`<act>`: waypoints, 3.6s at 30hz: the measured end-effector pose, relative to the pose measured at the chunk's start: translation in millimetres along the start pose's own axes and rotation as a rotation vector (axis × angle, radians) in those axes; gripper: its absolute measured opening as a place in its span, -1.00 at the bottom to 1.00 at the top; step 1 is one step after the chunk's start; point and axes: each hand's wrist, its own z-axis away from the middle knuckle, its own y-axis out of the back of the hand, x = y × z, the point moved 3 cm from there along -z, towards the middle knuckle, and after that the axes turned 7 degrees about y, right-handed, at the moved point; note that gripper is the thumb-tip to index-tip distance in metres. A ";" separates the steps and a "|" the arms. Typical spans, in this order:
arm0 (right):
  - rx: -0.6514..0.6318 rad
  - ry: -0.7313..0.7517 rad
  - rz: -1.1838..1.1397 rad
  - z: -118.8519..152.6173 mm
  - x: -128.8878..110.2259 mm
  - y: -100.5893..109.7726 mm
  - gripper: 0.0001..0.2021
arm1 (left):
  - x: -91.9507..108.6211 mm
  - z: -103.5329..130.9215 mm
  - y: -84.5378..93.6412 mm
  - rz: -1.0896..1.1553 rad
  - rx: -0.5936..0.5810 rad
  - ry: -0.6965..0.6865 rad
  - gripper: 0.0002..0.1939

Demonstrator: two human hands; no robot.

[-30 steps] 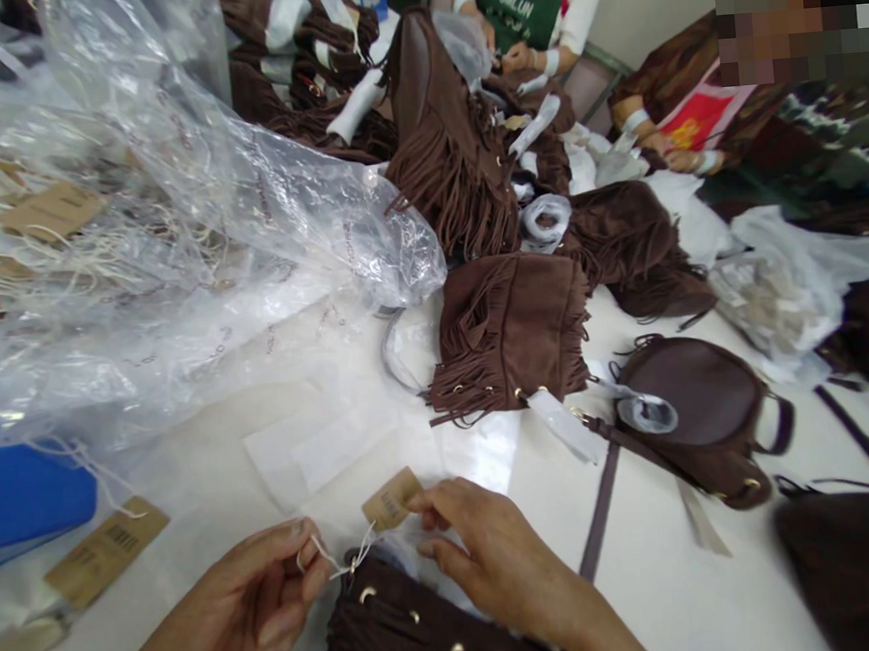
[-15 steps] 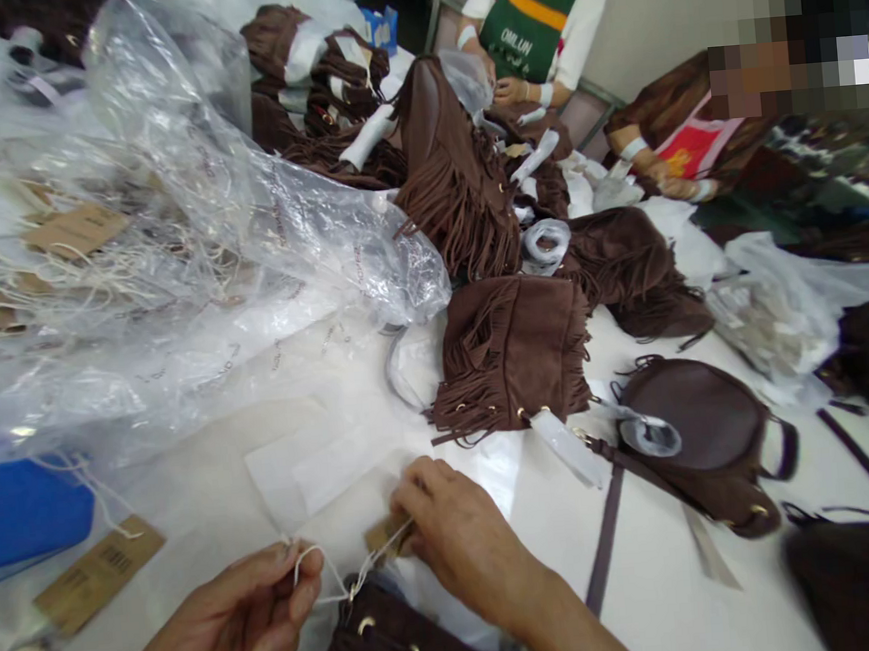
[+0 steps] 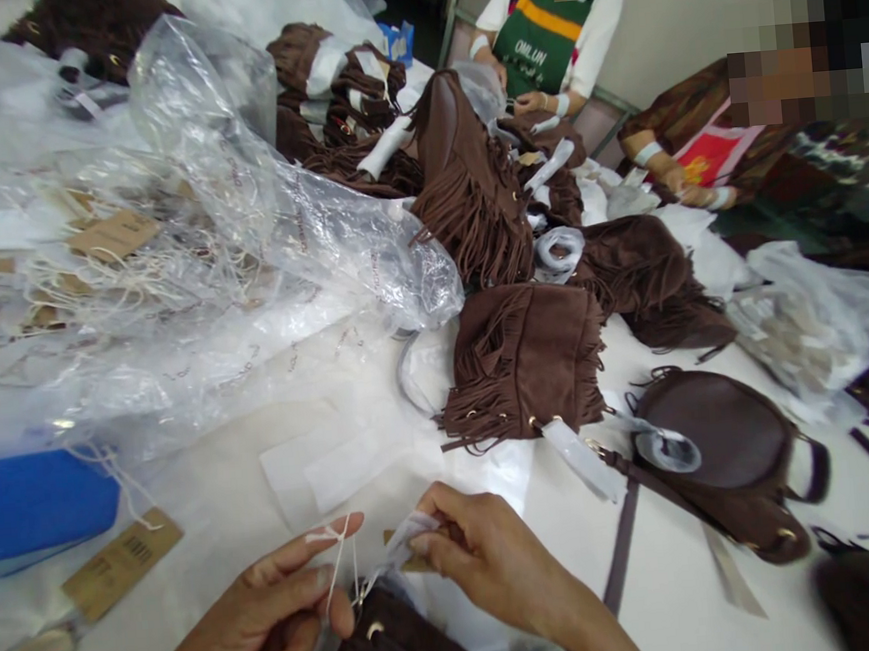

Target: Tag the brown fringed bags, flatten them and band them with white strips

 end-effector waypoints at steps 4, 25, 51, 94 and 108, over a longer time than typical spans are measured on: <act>0.012 0.101 -0.019 -3.7 -16.9 3.1 -0.92 | -3.3 -2.1 -4.3 -0.221 -0.090 -0.035 -0.26; -0.049 0.248 0.166 -27.9 -53.6 0.4 -0.69 | -6.4 -12.3 -7.9 -0.170 0.063 -0.176 -0.17; -0.273 0.419 0.221 -45.5 -59.0 -2.1 -0.58 | 12.9 1.5 -21.2 -0.420 -0.001 -0.120 -0.46; -0.272 0.539 0.324 -61.7 -46.8 -13.2 -0.85 | 28.4 0.3 -19.3 -0.673 0.007 -0.150 -0.78; -0.014 0.432 0.088 -22.8 -45.7 -6.5 -0.91 | 14.7 -2.9 -10.1 -0.805 0.126 -0.463 -0.73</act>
